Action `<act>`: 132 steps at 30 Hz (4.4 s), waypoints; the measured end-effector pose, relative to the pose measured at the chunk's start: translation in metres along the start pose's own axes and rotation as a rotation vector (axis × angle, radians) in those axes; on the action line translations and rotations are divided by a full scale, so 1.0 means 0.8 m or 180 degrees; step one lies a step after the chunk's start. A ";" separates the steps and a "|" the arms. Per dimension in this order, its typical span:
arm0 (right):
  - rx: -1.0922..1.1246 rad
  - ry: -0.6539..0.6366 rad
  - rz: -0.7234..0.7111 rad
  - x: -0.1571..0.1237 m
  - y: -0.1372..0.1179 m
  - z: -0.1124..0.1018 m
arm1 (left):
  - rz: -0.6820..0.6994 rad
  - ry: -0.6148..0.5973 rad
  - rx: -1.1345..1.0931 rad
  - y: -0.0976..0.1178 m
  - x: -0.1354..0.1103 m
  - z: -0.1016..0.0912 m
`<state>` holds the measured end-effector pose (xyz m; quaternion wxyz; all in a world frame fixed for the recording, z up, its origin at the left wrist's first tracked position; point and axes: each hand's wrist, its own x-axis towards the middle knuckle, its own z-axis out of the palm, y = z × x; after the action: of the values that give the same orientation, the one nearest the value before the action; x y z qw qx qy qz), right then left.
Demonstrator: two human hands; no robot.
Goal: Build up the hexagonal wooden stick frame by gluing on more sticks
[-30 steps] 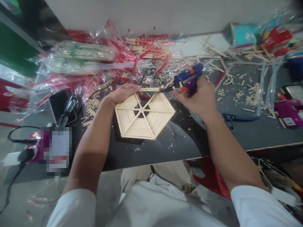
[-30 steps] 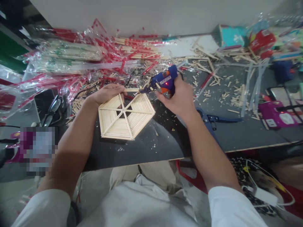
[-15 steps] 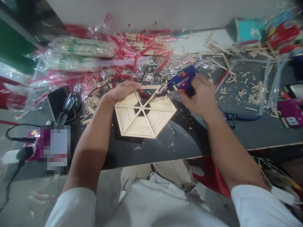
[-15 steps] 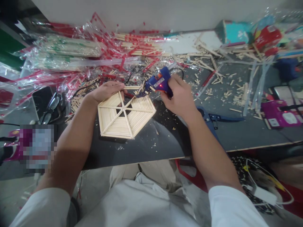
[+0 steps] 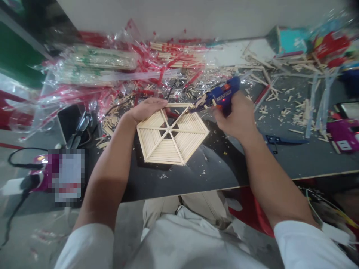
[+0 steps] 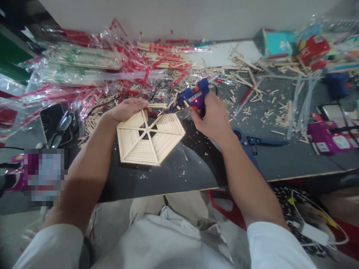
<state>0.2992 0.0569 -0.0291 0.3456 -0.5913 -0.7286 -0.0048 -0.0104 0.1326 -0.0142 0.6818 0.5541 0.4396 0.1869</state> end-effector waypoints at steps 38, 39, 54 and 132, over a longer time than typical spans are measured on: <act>-0.0085 -0.0075 -0.0150 -0.002 -0.004 0.004 | -0.0065 -0.0018 0.0027 0.002 -0.001 0.000; -0.0086 -0.0092 -0.0167 -0.003 -0.004 0.005 | -0.0071 -0.0010 0.0034 0.003 -0.002 0.001; -0.0303 -0.0410 -0.0245 -0.007 0.007 0.006 | -0.0042 0.0096 0.0101 0.003 -0.002 0.005; -0.0294 -0.0038 0.0317 0.012 0.012 -0.019 | -0.0143 0.0003 0.0000 0.003 -0.003 -0.001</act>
<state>0.3149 0.0616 -0.0164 0.3135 -0.6421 -0.6993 -0.0177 -0.0117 0.1319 -0.0110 0.6856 0.5440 0.4522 0.1718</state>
